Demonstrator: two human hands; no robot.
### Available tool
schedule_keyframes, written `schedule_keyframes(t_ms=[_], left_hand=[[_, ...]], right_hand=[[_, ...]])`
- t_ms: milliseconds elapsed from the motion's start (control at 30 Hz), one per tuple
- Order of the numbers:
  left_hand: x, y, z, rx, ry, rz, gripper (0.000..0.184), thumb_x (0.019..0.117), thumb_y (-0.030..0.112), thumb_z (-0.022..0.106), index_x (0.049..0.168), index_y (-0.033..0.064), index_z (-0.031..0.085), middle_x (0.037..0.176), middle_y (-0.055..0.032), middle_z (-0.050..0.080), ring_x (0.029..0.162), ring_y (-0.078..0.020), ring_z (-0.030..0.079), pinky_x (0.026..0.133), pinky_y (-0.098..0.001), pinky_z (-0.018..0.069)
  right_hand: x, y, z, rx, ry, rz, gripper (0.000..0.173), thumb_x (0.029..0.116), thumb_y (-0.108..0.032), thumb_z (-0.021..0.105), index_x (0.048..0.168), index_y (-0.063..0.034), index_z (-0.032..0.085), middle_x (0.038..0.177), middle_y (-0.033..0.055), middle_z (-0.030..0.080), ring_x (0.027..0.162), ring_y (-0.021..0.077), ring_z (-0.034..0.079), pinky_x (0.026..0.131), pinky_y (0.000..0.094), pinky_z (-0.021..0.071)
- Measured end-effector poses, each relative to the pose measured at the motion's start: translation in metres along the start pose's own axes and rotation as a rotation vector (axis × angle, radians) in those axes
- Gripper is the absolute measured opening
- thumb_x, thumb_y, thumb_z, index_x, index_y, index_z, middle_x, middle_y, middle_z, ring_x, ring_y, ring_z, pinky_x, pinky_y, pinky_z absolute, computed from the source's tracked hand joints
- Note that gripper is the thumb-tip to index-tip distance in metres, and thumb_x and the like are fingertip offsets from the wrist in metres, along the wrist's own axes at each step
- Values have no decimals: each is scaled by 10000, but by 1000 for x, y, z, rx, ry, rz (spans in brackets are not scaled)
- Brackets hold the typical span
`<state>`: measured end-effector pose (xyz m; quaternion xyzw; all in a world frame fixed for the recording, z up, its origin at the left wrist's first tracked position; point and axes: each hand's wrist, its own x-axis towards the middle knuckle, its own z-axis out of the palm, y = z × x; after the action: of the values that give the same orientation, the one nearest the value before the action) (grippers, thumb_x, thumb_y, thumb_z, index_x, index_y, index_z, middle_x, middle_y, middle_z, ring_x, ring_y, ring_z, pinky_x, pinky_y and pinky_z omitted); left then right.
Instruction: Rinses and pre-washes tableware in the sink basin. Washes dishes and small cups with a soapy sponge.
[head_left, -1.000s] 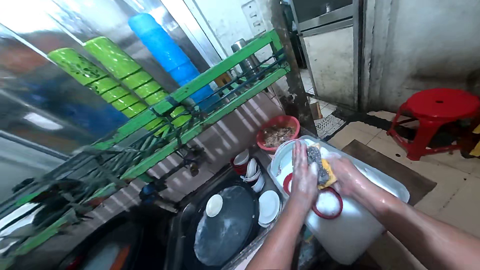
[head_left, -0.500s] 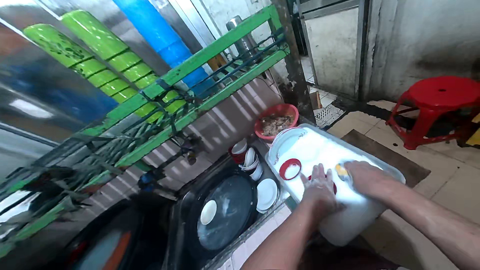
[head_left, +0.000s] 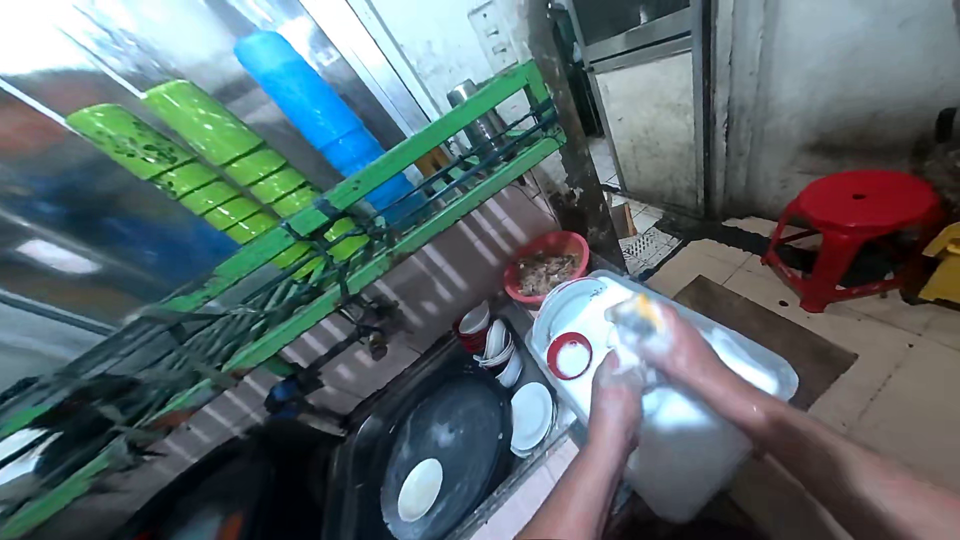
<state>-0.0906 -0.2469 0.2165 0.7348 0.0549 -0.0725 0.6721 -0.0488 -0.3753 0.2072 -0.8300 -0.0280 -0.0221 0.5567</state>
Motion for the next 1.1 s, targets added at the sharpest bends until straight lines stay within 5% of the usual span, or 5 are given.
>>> schedule_keyframes(t_ms=[467,600,767,933,1100], left_hand=[[-5,0,-35,-169,-155,114,410,892,131,677,1245,-67,611,1073,-110,719,973,-127,699,903,-316,588],[5,10,-39,-168,-129,-115,269,878,-55,676,1135,-15,606,910,-83,698,821,-138,690,750,-306,597],[7,-1,-45,-435,-180,67,299,794,29,734,1080,-25,663,952,-99,723,875,-158,705,822,-339,603],[8,21,-34,-128,-197,-124,247,870,-90,677,1081,13,601,875,-44,682,783,-107,672,722,-266,585],[14,13,-41,-404,-228,28,220,825,7,692,1044,-8,675,949,-99,727,891,-160,708,829,-336,600]], right_hand=[[25,-17,-10,439,-149,141,389,941,-115,680,1308,-35,581,1045,103,673,896,164,655,793,377,577],[4,-44,6,-215,-96,-102,425,889,-312,763,1233,-85,661,1025,169,725,968,350,706,849,610,556],[33,-14,-6,330,-102,64,325,968,-163,667,1254,-16,619,1036,127,682,907,195,667,814,415,581],[9,-46,6,-285,-93,-139,415,940,-323,722,1271,-86,638,1052,165,723,986,344,709,869,592,558],[35,-31,-15,295,-39,77,386,981,-173,660,1320,-4,587,1131,160,670,1002,217,656,902,439,555]])
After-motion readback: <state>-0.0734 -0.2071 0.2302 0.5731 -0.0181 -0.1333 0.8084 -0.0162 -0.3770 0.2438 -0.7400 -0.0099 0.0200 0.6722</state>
